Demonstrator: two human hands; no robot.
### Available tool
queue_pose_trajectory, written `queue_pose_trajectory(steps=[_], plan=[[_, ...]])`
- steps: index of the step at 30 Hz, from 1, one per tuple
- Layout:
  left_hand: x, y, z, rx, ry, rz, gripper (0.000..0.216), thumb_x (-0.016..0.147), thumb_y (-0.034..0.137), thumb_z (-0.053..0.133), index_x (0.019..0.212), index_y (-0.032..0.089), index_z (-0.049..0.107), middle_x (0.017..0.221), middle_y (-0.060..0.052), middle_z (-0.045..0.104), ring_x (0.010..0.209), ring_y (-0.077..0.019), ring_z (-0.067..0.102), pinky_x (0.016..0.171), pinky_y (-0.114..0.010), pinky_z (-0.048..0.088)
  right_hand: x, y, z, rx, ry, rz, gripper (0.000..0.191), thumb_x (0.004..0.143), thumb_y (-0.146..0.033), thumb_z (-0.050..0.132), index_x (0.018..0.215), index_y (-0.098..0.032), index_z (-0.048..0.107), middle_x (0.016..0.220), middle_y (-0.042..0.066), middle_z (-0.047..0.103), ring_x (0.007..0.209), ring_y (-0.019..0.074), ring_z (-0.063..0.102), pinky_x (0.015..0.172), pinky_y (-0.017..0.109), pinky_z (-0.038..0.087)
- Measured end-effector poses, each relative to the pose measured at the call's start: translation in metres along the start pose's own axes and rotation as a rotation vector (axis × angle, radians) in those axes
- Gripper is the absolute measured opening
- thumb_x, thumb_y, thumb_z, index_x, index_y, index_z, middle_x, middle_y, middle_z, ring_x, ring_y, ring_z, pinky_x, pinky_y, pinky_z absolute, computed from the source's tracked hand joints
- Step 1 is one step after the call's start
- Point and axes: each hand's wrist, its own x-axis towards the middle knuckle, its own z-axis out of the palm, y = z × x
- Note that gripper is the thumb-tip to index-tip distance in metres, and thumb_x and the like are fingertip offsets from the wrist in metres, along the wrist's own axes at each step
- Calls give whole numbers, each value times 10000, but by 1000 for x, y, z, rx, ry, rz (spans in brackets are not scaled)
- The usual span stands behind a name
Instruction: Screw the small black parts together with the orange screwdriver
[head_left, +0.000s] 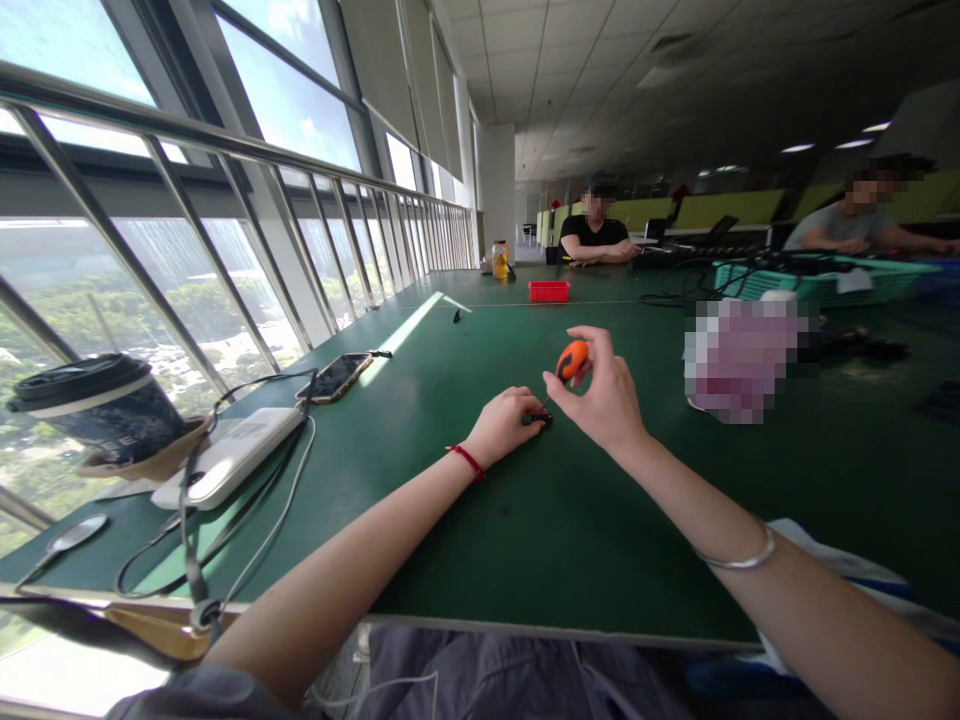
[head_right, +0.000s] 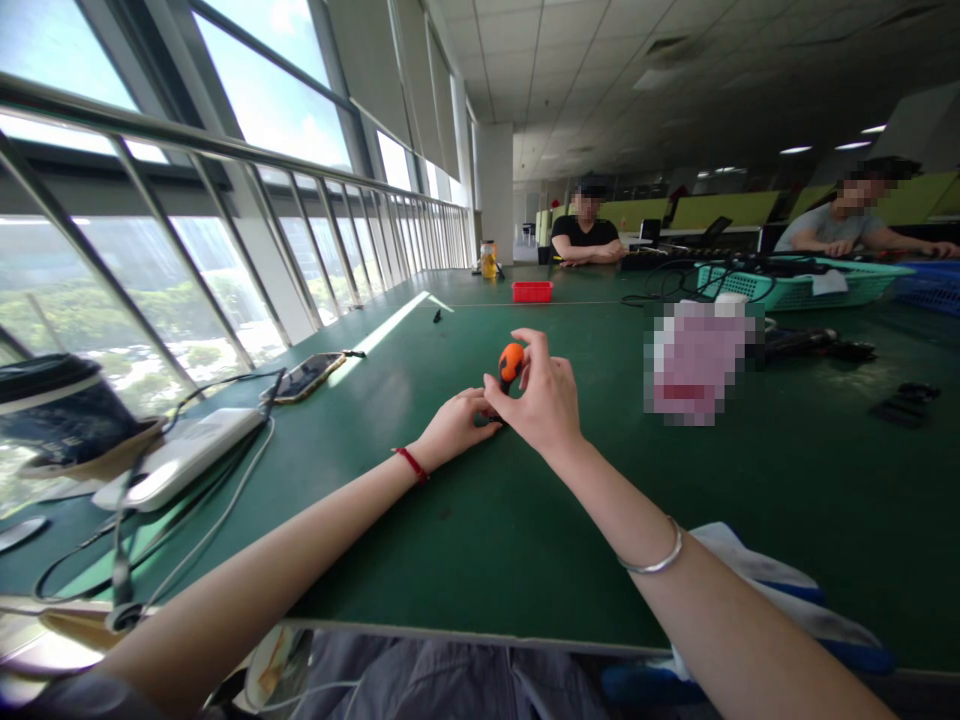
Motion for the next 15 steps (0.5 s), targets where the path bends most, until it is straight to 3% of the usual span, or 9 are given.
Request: queue_pose_trajectory(steps=[5, 9, 12, 15], plan=[[0, 0, 0, -6, -7, 4, 141, 761, 211, 592, 874, 186, 673, 884, -35, 641, 898, -186, 563, 843, -296, 470, 0, 0, -1, 0, -61, 86, 336, 721, -458, 582, 960, -224, 545, 649, -13, 555, 655, 184, 534, 679, 311, 414], [0, 0, -1, -7, -8, 6, 122, 766, 215, 588, 849, 186, 672, 874, -36, 632, 893, -189, 561, 827, -298, 471, -1, -1, -1, 38, -105, 80, 222, 731, -358, 573, 911, -229, 574, 711, 8, 586, 722, 190, 550, 716, 314, 420], [0, 0, 0, 3, -10, 2, 104, 769, 232, 592, 819, 181, 668, 847, -39, 621, 867, -190, 561, 788, -292, 477, -1, -2, -1, 16, -70, 29, 349, 705, -288, 569, 1046, -222, 530, 726, 2, 581, 721, 187, 550, 773, 338, 416], [0, -1, 1, 0, 5, -6, 110, 773, 245, 592, 813, 174, 666, 830, -42, 615, 838, -186, 567, 771, -287, 480, -1, 0, 0, 2, -59, -5, 474, 688, -328, 597, 1127, -208, 463, 723, -16, 570, 639, 162, 532, 804, 354, 404]])
